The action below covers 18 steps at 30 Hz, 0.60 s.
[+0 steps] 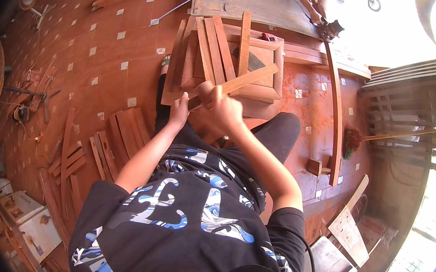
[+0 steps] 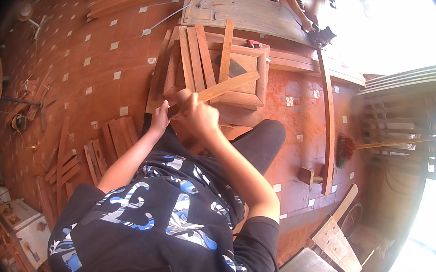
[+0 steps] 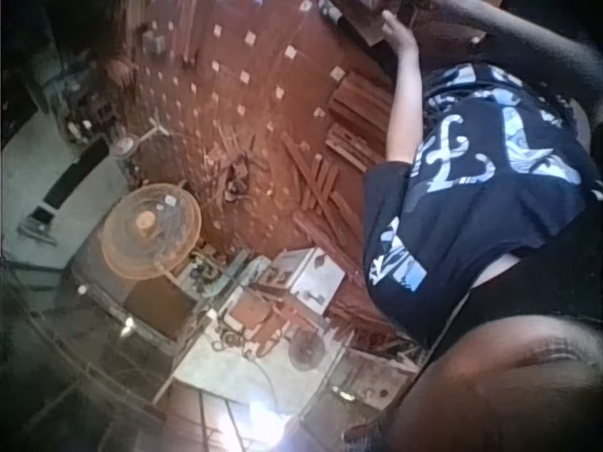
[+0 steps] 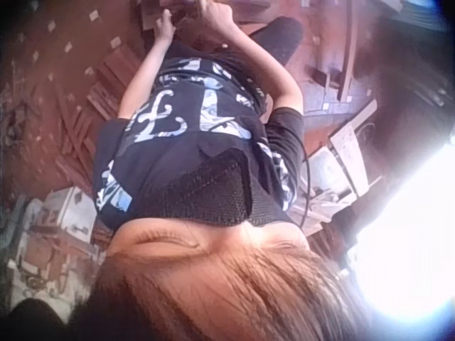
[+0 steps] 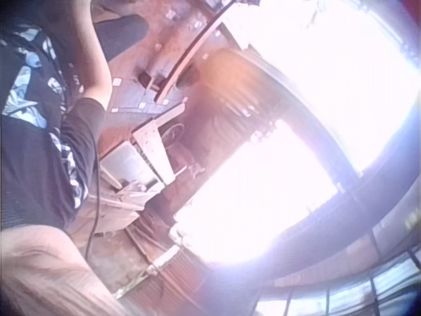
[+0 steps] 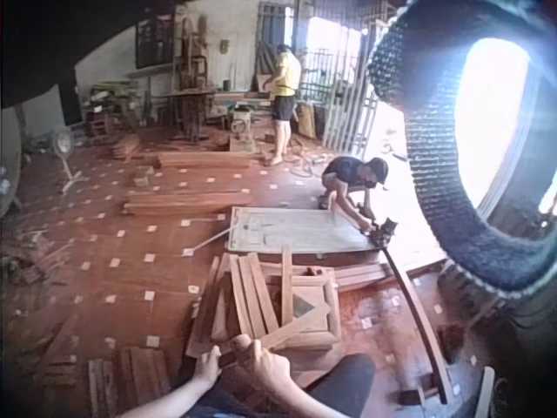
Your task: The person sits on the floor and sands a small wooden plank with a sanding block. They hold the plank with one hand and rub the sanding block along its length repeatedly. Another person is visible in the background working with a power tool.
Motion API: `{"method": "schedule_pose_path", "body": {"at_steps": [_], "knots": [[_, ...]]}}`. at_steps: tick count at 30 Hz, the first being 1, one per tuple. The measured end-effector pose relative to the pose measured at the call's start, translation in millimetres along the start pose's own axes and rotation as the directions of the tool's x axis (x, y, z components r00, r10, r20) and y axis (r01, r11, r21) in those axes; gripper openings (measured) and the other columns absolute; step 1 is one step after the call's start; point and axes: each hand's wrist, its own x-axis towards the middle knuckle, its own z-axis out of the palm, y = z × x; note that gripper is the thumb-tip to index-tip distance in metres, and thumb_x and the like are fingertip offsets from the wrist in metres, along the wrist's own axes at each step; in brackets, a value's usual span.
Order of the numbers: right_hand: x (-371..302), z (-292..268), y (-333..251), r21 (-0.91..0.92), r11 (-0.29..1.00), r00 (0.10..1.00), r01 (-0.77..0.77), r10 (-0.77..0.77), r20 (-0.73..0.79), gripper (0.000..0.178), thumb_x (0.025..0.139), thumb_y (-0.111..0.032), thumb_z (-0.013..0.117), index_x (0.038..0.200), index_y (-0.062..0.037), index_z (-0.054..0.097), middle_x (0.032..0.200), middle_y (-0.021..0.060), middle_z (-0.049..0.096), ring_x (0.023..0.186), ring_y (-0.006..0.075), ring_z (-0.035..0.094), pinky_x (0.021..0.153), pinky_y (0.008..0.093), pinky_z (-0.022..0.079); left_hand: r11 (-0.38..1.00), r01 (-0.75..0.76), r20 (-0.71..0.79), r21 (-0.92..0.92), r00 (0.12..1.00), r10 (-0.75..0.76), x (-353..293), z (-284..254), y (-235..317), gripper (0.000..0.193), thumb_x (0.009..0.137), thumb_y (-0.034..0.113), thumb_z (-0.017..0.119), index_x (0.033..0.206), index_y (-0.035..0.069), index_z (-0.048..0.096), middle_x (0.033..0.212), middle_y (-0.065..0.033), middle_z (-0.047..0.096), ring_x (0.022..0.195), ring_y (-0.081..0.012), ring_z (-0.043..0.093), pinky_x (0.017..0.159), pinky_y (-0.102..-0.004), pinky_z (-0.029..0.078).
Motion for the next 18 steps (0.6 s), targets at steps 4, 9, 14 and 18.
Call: {"method": "schedule_pose_path", "body": {"at_steps": [4,9,14,18], "knots": [[30.1,-33.5,53.4,-0.157,0.971,0.972,-0.183,0.155,-0.176,0.061,0.083,-0.048,0.071,0.112,-0.0008,0.043,0.075,0.021,0.07,0.068,0.0392,0.072,0.059,0.0494,0.057,0.997,-0.075,-0.032,0.018,0.997,0.076,2.1,-7.7,-8.6,0.057,0.107,0.047,0.044,0.071,0.005,0.054,0.056,-0.0023,0.04,0.048,-0.0134,0.041,0.048,-0.0358,0.032],[65.1,-79.5,121.2,-0.105,0.916,0.903,-0.387,0.353,-0.245,0.073,0.079,-0.042,0.076,0.126,0.0032,0.044,0.105,0.0238,0.068,0.091,0.0364,0.073,0.075,0.0473,0.059,0.996,-0.083,-0.037,0.031,0.996,0.084,1.2,-2.2,-5.1,0.059,0.108,0.047,0.042,0.068,0.003,0.05,0.055,-0.0025,0.037,0.049,-0.0151,0.039,0.05,-0.0378,0.031],[80.1,-76.5,119.8,-0.203,0.913,0.91,-0.353,0.285,-0.303,0.072,0.075,-0.039,0.076,0.126,0.0034,0.047,0.118,0.0246,0.062,0.113,0.0395,0.064,0.089,0.0484,0.056,0.995,-0.063,-0.075,0.084,0.995,0.069,-3.4,-1.1,-1.6,0.06,0.107,0.047,0.041,0.069,0.001,0.05,0.056,-0.0047,0.04,0.051,-0.0169,0.043,0.052,-0.0394,0.034],[95.5,-73.7,124.6,-0.115,0.877,0.854,-0.467,0.414,-0.314,0.076,0.075,-0.04,0.072,0.132,0.0027,0.048,0.129,0.023,0.059,0.122,0.0387,0.059,0.097,0.0482,0.053,0.976,-0.117,-0.073,0.183,0.989,0.132,-3.4,-1.9,-3.2,0.061,0.107,0.047,0.041,0.07,0.0,0.051,0.056,-0.0108,0.045,0.053,-0.0226,0.047,0.056,-0.0432,0.037]]}}
